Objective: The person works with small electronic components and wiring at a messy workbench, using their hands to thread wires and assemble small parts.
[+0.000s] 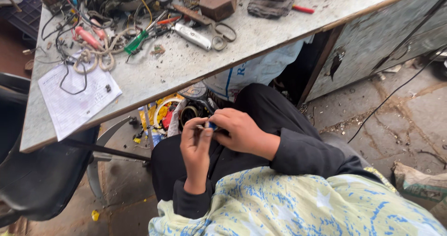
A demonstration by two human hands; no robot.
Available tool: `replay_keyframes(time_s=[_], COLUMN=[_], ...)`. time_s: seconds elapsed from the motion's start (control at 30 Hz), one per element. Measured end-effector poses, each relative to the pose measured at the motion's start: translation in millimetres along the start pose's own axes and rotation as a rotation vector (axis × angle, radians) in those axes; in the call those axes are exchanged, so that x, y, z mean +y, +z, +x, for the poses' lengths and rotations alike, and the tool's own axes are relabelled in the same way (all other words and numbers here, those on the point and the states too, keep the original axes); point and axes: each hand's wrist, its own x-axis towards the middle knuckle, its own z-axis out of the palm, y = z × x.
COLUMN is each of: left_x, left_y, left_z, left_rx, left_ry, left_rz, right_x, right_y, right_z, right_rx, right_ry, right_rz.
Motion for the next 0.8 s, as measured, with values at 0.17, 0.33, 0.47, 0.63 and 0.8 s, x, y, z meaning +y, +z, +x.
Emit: replay_keyframes(time_s=[0.17, 0.33, 0.47, 0.63, 0.8], left_x=[-0.4, -11.6, -17.1, -12.4, -12.6], left_y=[-6.6, -10.8, -13.2, -3.3, -4.5], left_z=[6.3, 5.5, 0.2, 2.8, 2.3], left_rx=[0.119, 0.023, -0.049, 0.064, 0.08], left_ry=[-0.182, -0.309, -0.388, -0.307, -0.209], left_rz=[-0.421, -0.609, -0.712, -0.626, -0.592], right_x=[-11.9, 3.3, 8.4, 3.3, -2.8], right_y=[-13.5, -15.5, -13.5, -8.6, -8.6], right_z=[8.3, 6.9, 1.7, 3.1, 3.1], right_rx=[-0.072, 0.033, 0.046, 0.136, 0.118], right_ry=[0.106, 0.03, 0.082, 0.16, 0.115], right_rz=[0.243, 0.35, 0.36, 0.39, 0.365])
